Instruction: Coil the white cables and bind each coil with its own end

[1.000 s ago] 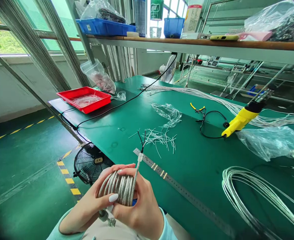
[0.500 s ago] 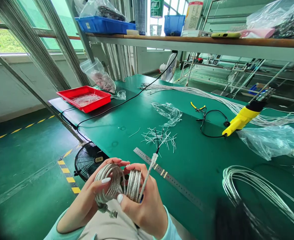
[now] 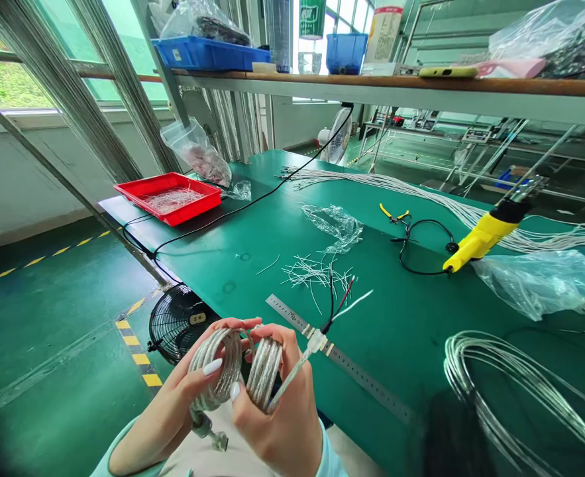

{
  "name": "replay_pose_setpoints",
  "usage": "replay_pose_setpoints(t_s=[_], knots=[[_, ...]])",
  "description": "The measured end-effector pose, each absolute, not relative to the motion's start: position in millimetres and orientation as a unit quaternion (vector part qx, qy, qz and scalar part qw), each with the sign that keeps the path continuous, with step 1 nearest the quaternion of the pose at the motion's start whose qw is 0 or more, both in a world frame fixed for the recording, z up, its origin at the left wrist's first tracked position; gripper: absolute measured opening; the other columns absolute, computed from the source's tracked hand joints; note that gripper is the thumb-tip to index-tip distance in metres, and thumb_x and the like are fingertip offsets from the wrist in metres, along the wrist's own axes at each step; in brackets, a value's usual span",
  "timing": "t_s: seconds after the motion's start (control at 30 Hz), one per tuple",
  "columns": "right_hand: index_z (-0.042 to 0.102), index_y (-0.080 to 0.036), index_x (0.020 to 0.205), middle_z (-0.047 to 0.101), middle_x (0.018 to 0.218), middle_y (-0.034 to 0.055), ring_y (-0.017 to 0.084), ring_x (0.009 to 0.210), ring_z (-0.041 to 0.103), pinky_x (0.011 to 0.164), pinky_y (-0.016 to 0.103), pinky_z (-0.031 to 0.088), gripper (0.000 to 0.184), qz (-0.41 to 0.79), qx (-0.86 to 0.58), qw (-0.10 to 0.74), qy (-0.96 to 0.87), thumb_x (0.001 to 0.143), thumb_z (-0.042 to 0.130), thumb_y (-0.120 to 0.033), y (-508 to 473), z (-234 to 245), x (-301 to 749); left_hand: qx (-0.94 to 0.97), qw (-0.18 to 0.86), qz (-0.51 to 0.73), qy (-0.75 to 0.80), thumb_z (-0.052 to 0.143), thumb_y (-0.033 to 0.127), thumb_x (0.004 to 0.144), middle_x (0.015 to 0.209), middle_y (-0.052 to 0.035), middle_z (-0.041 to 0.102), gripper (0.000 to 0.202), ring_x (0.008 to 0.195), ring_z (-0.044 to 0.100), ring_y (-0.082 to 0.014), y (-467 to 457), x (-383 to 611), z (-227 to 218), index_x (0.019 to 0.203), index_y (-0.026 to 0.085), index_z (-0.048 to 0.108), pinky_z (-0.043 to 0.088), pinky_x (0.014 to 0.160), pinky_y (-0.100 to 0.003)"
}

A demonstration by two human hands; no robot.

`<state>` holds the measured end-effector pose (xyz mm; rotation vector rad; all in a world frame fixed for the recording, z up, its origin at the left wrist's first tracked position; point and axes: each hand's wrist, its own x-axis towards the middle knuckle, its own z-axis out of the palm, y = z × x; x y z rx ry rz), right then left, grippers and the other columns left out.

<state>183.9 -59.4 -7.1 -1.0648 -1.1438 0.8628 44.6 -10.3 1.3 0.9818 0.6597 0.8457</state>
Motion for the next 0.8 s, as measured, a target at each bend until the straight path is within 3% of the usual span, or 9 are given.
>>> replay_pose_setpoints(t_s=[0.17, 0.3, 0.43, 0.53, 0.6, 0.67, 0.8], knots=[[0.053, -0.026, 0.110, 0.065, 0.106, 0.0028, 0.015, 0.075, 0.066, 0.071, 0.029, 0.058, 0.050, 0.390, -0.452, 0.623, -0.506, 0.063, 0.057, -0.009, -61, -5, 185, 0.436, 0.758, 0.382, 0.299, 0.070, 0.040, 0.082, 0.134, -0.0032, 0.062, 0.041, 0.123, 0.057, -0.0286, -11, 43, 2, 0.121, 0.030, 0.064, 0.050, 0.096, -0.031], [0.053, -0.028, 0.109, 0.066, 0.101, -0.0001, 0.018, 0.090, 0.068, 0.079, 0.030, 0.058, 0.049, 0.387, -0.440, 0.635, -0.504, 0.063, 0.058, -0.012, -60, -1, 185, 0.477, 0.749, 0.373, 0.268, 0.077, 0.047, 0.076, 0.132, -0.0051, 0.060, 0.052, 0.122, 0.056, -0.0297, -12, 43, 1, 0.122, 0.030, 0.061, 0.048, 0.100, -0.035], [0.052, -0.029, 0.112, 0.066, 0.105, -0.0005, 0.016, 0.088, 0.068, 0.074, 0.025, 0.058, 0.050, 0.382, -0.464, 0.607, -0.520, 0.066, 0.063, -0.014, -60, 1, 187, 0.500, 0.714, 0.398, 0.286, 0.077, 0.037, 0.079, 0.121, -0.0005, 0.060, 0.038, 0.115, 0.056, -0.0223, -10, 42, -1, 0.112, 0.032, 0.060, 0.047, 0.098, -0.029], [0.052, -0.027, 0.117, 0.063, 0.112, 0.0028, 0.020, 0.097, 0.067, 0.082, 0.030, 0.057, 0.051, 0.390, -0.482, 0.573, -0.536, 0.069, 0.066, -0.017, -60, -1, 189, 0.529, 0.671, 0.423, 0.300, 0.075, 0.035, 0.081, 0.109, 0.0019, 0.059, 0.032, 0.106, 0.056, -0.0168, -9, 40, -4, 0.109, 0.032, 0.059, 0.046, 0.093, -0.021], [0.052, -0.027, 0.117, 0.063, 0.111, 0.0032, 0.020, 0.094, 0.068, 0.083, 0.031, 0.057, 0.048, 0.399, -0.476, 0.568, -0.540, 0.072, 0.067, -0.020, -61, -3, 191, 0.543, 0.661, 0.423, 0.297, 0.074, 0.036, 0.081, 0.106, 0.0019, 0.057, 0.032, 0.106, 0.055, -0.0170, -9, 38, -5, 0.109, 0.032, 0.058, 0.046, 0.093, -0.021], [0.051, -0.027, 0.118, 0.062, 0.112, 0.0034, 0.019, 0.092, 0.068, 0.081, 0.031, 0.057, 0.051, 0.411, -0.463, 0.562, -0.549, 0.071, 0.070, -0.024, -61, -2, 192, 0.546, 0.666, 0.415, 0.293, 0.073, 0.037, 0.082, 0.114, 0.0003, 0.055, 0.032, 0.113, 0.053, -0.0206, -9, 36, -6, 0.110, 0.032, 0.056, 0.045, 0.096, -0.026], [0.047, -0.025, 0.122, 0.059, 0.123, 0.0067, 0.024, 0.111, 0.062, 0.092, 0.034, 0.053, 0.065, 0.409, -0.464, 0.514, -0.594, 0.065, 0.077, -0.023, -58, 2, 194, 0.560, 0.679, 0.380, 0.284, 0.069, 0.035, 0.086, 0.139, -0.0041, 0.046, 0.034, 0.129, 0.045, -0.0282, -11, 32, -5, 0.115, 0.031, 0.053, 0.040, 0.105, -0.035]])
